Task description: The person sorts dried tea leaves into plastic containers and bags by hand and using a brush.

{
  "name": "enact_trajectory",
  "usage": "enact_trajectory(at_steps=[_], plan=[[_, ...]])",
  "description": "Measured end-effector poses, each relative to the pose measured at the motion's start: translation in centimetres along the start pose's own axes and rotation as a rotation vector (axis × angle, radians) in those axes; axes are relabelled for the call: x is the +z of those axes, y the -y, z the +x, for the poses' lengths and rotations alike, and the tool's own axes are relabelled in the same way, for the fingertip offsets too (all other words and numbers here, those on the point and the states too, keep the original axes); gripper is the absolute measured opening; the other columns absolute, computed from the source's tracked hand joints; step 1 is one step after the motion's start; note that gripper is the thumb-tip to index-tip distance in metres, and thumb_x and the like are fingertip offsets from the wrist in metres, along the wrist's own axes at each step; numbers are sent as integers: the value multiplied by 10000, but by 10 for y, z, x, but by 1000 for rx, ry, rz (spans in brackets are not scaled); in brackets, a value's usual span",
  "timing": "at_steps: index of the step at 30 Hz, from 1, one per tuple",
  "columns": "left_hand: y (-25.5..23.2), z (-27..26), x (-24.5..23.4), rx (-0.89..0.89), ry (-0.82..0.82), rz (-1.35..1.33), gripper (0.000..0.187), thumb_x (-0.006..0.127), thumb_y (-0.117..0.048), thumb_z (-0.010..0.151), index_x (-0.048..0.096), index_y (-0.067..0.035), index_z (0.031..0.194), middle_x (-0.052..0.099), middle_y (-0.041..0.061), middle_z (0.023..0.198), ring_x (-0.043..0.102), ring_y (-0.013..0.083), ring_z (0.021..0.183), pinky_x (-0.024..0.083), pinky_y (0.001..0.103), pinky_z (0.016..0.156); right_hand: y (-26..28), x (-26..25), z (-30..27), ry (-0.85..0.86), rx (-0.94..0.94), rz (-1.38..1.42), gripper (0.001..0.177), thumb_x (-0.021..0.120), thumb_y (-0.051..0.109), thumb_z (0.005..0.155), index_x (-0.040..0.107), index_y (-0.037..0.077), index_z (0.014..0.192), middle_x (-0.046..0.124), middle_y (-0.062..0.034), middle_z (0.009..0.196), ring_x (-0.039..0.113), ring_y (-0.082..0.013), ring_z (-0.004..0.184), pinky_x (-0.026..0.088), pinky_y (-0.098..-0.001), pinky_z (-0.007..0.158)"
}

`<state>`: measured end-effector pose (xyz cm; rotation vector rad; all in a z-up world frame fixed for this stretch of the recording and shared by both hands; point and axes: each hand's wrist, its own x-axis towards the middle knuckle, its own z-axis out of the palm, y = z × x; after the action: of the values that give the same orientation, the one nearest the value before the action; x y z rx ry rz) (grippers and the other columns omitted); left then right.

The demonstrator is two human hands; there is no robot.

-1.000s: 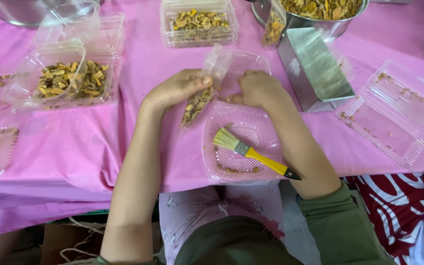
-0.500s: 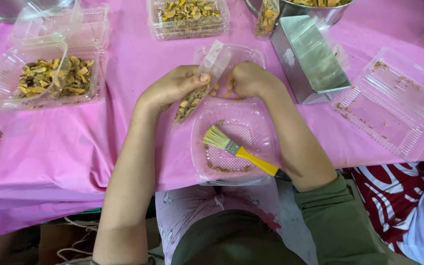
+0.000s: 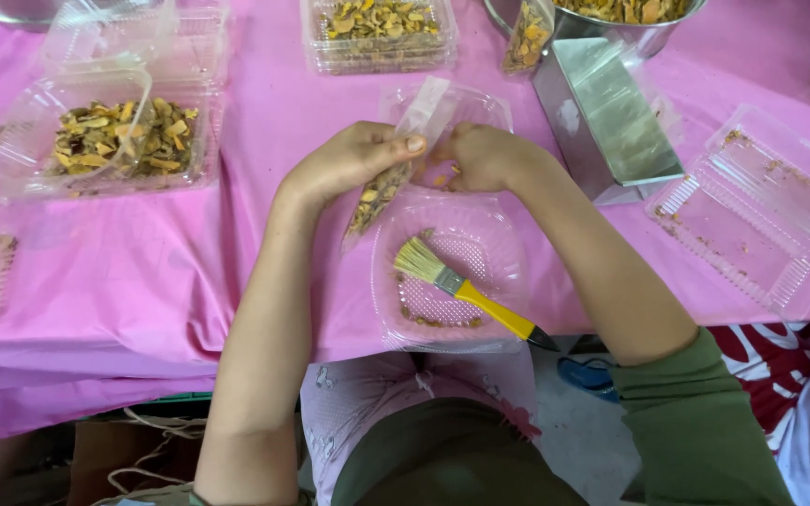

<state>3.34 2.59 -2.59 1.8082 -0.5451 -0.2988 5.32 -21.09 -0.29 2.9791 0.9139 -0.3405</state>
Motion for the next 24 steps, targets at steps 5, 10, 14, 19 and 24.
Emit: enact_trajectory(at_steps=[5,10,14,19,24], plan=[[-34,-16,4,-41,14,20,663,651,-665,860,763,-18,944,678,151,777,688,303,771,587,393,722,-7,2,-2,39,-29,18,476,765,304,810,730,256,1282,617,-222,1287,610,-463,1250,496,-510,1093],[-12,-4,0,-30,3,18,648,663,-649,865,761,-10,913,669,147,748,676,294,736,575,392,684,-34,27,11,-17,-71,-43,398,807,294,781,785,207,1169,666,-178,1194,658,-415,1191,524,-486,1050],[21,16,-5,-13,1,1,638,682,-634,874,742,0,897,637,140,732,663,281,714,570,388,642,-33,29,9,-67,-153,-94,250,743,255,807,813,160,1028,724,-165,972,714,-403,1037,564,-499,962],[-39,-20,6,-23,35,-34,663,665,-644,848,752,5,947,686,152,758,710,278,696,609,380,624,-29,29,8,-13,-84,-68,229,722,212,778,818,163,980,769,-104,915,742,-363,989,589,-487,919],[45,24,-13,85,40,-66,681,681,-617,894,719,44,1057,679,191,837,715,337,781,609,467,682,-64,24,16,-336,-210,76,163,700,203,845,783,211,985,768,-66,952,727,-304,1028,565,-479,928]])
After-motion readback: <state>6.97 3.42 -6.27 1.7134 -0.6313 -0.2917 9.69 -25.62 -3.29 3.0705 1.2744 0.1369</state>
